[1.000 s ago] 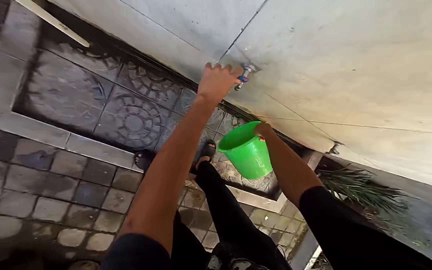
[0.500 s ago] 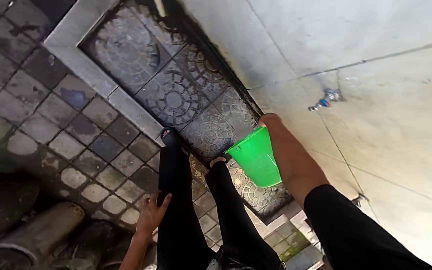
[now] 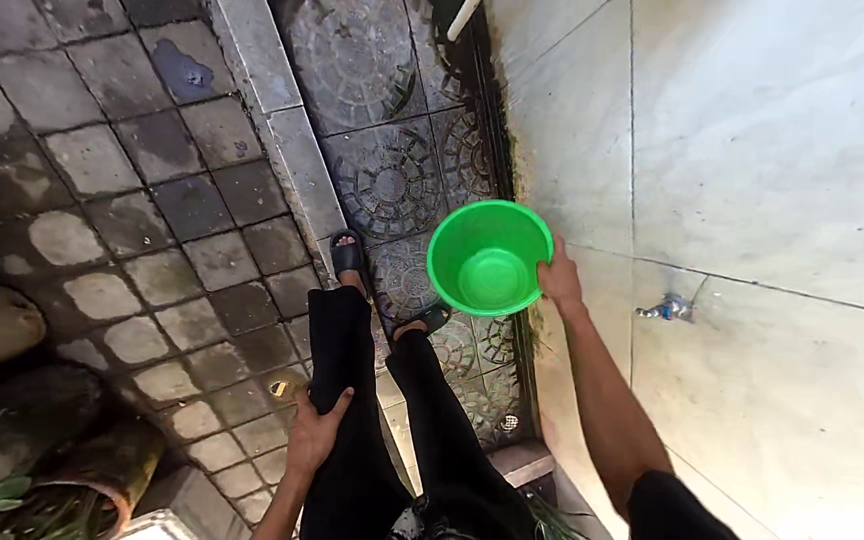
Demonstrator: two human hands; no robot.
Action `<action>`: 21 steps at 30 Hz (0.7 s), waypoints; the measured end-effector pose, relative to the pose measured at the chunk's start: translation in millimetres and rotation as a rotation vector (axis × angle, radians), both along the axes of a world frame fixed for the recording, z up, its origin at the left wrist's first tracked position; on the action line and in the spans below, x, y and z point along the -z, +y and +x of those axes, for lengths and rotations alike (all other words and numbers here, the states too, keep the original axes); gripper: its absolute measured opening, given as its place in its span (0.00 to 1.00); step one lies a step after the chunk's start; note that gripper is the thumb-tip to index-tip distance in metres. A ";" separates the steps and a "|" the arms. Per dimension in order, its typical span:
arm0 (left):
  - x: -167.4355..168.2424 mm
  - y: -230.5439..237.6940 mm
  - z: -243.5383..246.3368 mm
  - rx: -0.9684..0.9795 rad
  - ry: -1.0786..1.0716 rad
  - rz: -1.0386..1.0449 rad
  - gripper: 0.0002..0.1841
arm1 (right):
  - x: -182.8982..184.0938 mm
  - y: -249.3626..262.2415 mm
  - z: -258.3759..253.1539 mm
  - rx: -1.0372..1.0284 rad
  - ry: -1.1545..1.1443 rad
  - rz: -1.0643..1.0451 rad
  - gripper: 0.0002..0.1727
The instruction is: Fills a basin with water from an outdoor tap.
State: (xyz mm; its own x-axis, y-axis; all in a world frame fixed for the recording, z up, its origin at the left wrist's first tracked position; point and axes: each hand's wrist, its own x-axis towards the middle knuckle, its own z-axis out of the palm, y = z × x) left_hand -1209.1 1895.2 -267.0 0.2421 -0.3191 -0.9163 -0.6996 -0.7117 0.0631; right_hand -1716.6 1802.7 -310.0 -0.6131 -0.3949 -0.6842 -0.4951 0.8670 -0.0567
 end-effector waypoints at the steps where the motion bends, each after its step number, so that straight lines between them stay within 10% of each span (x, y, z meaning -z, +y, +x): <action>1: 1.9 -0.1 -1.0 0.015 -0.009 -0.008 0.56 | -3.6 3.5 6.5 0.063 0.036 -0.080 0.37; 9: 20.2 -27.7 -52.0 0.419 0.130 -0.510 0.43 | -7.7 24.5 43.0 0.390 0.131 -0.358 0.37; 15: 52.1 -58.4 -231.6 -0.524 0.557 0.176 0.52 | -10.0 85.9 83.4 0.714 -0.195 -0.240 0.42; 21: 104.4 -22.6 -320.6 -0.388 0.348 0.244 0.32 | -37.3 184.8 27.5 0.458 -0.031 -0.154 0.36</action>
